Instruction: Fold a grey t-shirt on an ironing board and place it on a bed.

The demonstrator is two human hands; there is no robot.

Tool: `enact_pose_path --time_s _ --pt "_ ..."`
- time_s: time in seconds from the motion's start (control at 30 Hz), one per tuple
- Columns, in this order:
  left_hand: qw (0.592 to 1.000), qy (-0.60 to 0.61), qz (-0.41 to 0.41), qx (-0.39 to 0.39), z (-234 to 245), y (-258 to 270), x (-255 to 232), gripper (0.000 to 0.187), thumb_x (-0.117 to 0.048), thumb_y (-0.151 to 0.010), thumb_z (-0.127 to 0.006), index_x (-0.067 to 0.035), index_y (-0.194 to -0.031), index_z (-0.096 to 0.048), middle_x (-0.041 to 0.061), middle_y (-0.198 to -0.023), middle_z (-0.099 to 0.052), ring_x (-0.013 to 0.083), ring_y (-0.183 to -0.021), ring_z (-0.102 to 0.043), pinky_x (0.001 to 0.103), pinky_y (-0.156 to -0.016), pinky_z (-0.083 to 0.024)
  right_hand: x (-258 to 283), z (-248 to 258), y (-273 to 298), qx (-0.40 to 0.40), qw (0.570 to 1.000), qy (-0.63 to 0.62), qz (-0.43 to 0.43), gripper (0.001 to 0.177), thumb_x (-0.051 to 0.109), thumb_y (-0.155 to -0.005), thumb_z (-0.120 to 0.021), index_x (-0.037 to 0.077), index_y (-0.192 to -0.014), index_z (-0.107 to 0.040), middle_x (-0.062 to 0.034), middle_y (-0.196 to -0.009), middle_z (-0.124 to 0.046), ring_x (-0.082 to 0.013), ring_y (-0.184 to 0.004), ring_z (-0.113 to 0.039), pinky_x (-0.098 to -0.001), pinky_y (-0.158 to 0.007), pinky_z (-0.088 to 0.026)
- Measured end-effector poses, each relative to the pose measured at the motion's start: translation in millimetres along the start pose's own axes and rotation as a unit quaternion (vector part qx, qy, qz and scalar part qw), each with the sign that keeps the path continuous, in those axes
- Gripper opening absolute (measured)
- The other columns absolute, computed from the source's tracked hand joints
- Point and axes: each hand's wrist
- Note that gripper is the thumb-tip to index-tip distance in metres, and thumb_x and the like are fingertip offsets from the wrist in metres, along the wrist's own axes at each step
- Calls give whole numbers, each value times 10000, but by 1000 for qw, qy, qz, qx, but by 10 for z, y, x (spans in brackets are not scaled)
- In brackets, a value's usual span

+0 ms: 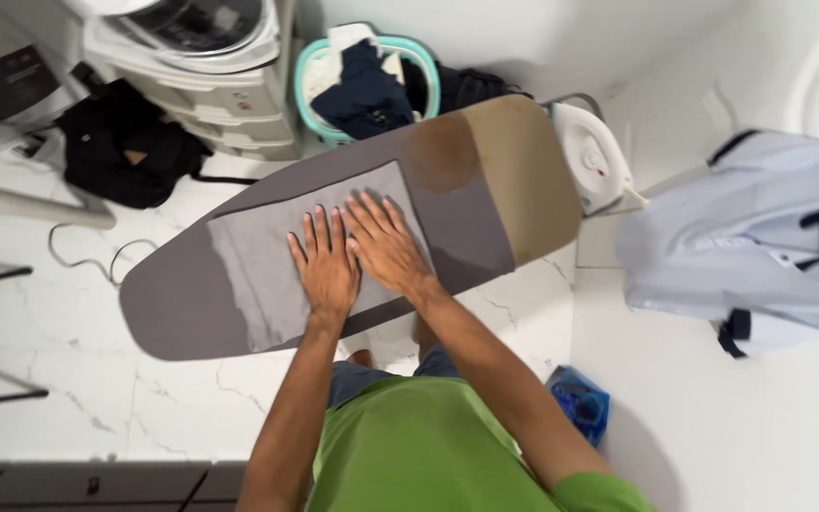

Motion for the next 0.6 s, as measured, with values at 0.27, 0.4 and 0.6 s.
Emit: enact_pose_path --time_s 0.27,0.4,0.6 --pt "990 -82 101 47 640 19 770 565 -426 -1088 -305 -191 -1598 -370 108 -1683 -247 364 -1558 -157 622 -1234 -20 -424 -336 -36 -5 991 105 -77 596 398 -1044 -507 70 -1531 -405 -155 -1599 -401 -324 -1488 -319 -556 -1191 -236" --pt "986 -10 163 -13 675 184 911 562 -398 -1113 -330 -122 -1597 -399 185 -1692 -236 406 -1557 -179 576 -1261 -83 -408 -264 19 -68 959 53 -269 579 424 -1069 -500 51 -1508 -435 -202 -1421 -542 -367 -1295 -524 -520 -1052 -428" --pt "988 19 151 -18 537 243 817 598 -393 -1132 -318 -20 -1596 -373 266 -1681 -209 417 -1564 -187 538 -1285 -100 -680 -152 243 -49 937 -47 -343 477 481 -1041 -533 121 -1349 -585 -204 -853 -729 -408 -820 -712 -508 -773 -541"
Point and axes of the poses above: each hand's wrist, its own y-axis away from the middle knuckle, its own z-axis out of the back of the hand, x = y × z
